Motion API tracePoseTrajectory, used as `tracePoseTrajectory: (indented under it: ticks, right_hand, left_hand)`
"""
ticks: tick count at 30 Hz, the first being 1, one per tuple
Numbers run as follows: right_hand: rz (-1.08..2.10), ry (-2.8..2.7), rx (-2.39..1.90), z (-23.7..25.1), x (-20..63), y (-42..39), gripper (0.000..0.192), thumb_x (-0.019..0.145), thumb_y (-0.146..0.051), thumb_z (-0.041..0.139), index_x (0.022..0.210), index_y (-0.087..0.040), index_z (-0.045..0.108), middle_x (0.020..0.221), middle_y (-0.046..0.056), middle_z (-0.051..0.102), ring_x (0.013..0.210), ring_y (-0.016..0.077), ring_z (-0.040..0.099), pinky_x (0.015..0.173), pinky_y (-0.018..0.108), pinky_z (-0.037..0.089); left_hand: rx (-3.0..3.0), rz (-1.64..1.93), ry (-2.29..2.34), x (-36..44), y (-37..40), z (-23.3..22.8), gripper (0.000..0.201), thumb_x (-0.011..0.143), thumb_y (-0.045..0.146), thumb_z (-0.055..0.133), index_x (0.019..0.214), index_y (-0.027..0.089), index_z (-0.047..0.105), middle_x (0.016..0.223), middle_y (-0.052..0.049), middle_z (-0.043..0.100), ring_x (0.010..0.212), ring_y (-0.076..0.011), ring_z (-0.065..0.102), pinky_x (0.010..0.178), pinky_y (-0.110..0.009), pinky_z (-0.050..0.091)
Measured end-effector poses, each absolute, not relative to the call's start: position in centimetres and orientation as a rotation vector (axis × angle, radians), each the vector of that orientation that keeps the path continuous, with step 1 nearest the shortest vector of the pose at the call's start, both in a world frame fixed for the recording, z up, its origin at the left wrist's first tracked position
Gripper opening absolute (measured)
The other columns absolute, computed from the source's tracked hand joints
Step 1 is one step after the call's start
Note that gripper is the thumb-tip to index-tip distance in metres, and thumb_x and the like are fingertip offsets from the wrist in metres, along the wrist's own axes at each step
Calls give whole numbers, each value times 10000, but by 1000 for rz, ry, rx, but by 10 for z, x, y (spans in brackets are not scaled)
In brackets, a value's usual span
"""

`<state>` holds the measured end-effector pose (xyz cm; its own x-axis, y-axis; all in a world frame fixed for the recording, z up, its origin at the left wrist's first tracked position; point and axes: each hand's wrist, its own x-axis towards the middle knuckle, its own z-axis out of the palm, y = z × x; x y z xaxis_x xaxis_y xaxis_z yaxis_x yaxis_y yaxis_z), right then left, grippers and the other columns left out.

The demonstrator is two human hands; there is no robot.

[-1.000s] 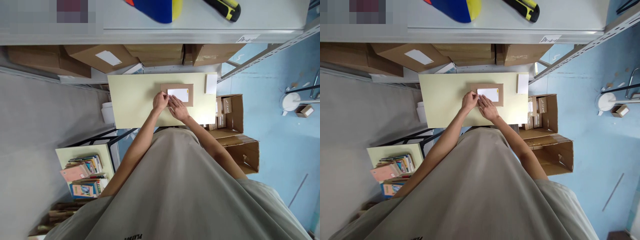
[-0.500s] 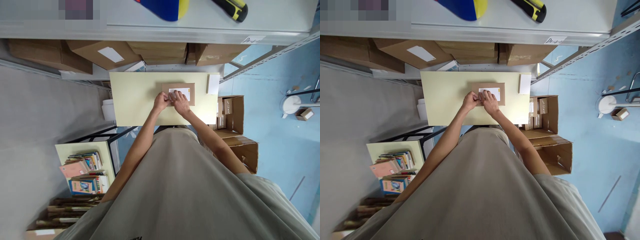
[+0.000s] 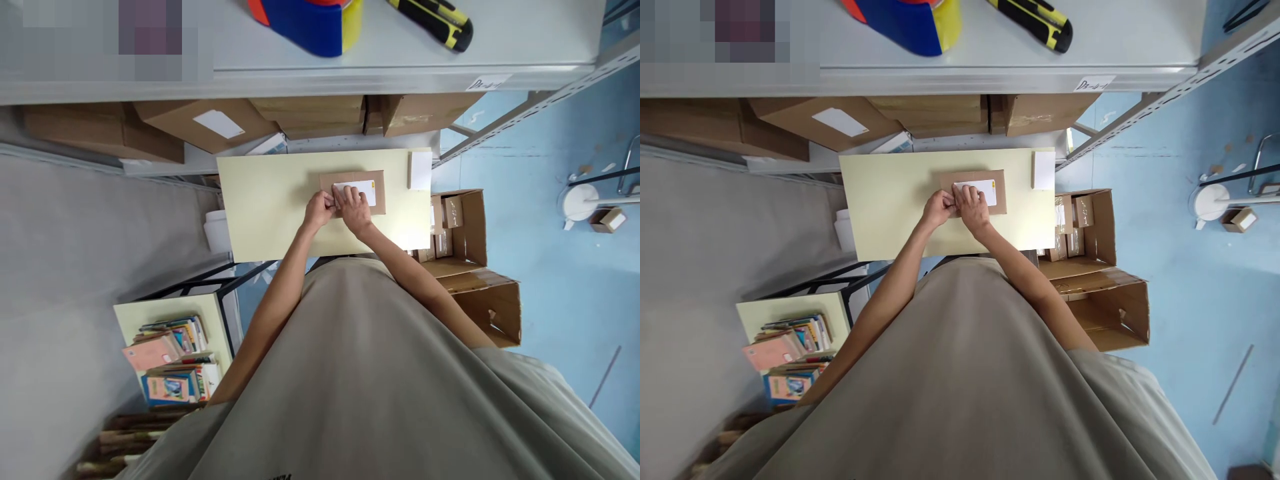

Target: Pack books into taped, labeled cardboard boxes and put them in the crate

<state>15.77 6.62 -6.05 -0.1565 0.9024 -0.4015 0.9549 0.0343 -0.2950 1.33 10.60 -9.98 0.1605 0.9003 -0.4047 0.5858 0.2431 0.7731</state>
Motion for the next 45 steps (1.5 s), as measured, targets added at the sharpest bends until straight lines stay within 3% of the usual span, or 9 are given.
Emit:
tracePoseTrajectory:
  ticks: [5,11,15,20,25,27,30,34,45]
  right_hand:
    - [-884,2193,2149,-65,183,78,749,1109,-255,525,1833,-125,386,1587,277,599,1488,458,522,1249,658,452]
    - [-1004,1993,2808,-81,282,-4,641,1129,-374,447,1712,-131,551,1555,270,627,1461,428,573,1293,669,472]
    - [-1530,1570,2983,-101,300,-33,678,1027,-526,631,1609,-177,641,1583,253,659,1477,421,605,1278,681,501]
    - [-2195,1064,2950,-106,276,-27,792,891,-568,807,1591,-228,664,1721,176,621,1606,396,553,1335,606,464]
    - [-2255,1241,3023,-70,286,-33,660,936,-613,813,1497,-269,761,1779,112,577,1718,345,444,1398,555,401]
    - [-2275,1322,3039,-56,293,-39,629,958,-643,804,1478,-291,782,1779,81,582,1696,319,484,1406,527,404]
    - [-2407,1163,2988,-45,294,-46,650,925,-674,849,1439,-278,806,1626,86,730,1576,325,620,1381,543,450]
    - [-2544,875,2966,-48,279,-57,602,838,-638,934,1297,-257,853,1464,96,827,1454,366,708,1322,609,509]
    - [-2704,618,3117,1,241,-112,614,844,-571,951,1357,-254,835,1551,70,785,1566,356,635,1386,538,451]
  left_hand:
    - [1356,512,1619,12,93,-93,261,788,72,773,967,243,687,966,-36,761,867,-212,721,932,-367,615]
    - [1233,556,1794,-24,53,-92,471,841,63,671,1285,214,704,1421,-130,754,1068,-226,780,1083,-393,630]
    - [1126,352,1732,-32,40,-100,561,801,71,691,1349,182,737,1530,-173,724,1281,-315,762,1166,-476,616]
    - [1163,359,1587,-21,41,-101,484,778,116,742,1249,210,804,1439,-140,779,1334,-369,747,1147,-507,646]
    - [1179,576,1533,-35,44,-81,406,850,281,800,1249,215,819,1488,-131,777,1441,-360,708,1193,-510,637]
    - [1168,645,1462,-42,45,-73,460,884,390,816,1311,218,812,1527,-130,767,1449,-348,712,1213,-497,623]
    - [1109,635,1387,-44,43,-68,493,928,468,788,1350,213,797,1471,-137,805,1386,-334,759,1213,-493,615]
    - [1045,523,1421,-34,36,-70,419,938,414,802,1294,194,785,1434,-162,821,1314,-331,800,1176,-488,631]
    - [1092,459,1415,-13,21,-42,372,1005,291,754,1369,232,705,1472,-115,793,1418,-288,739,1194,-410,615]
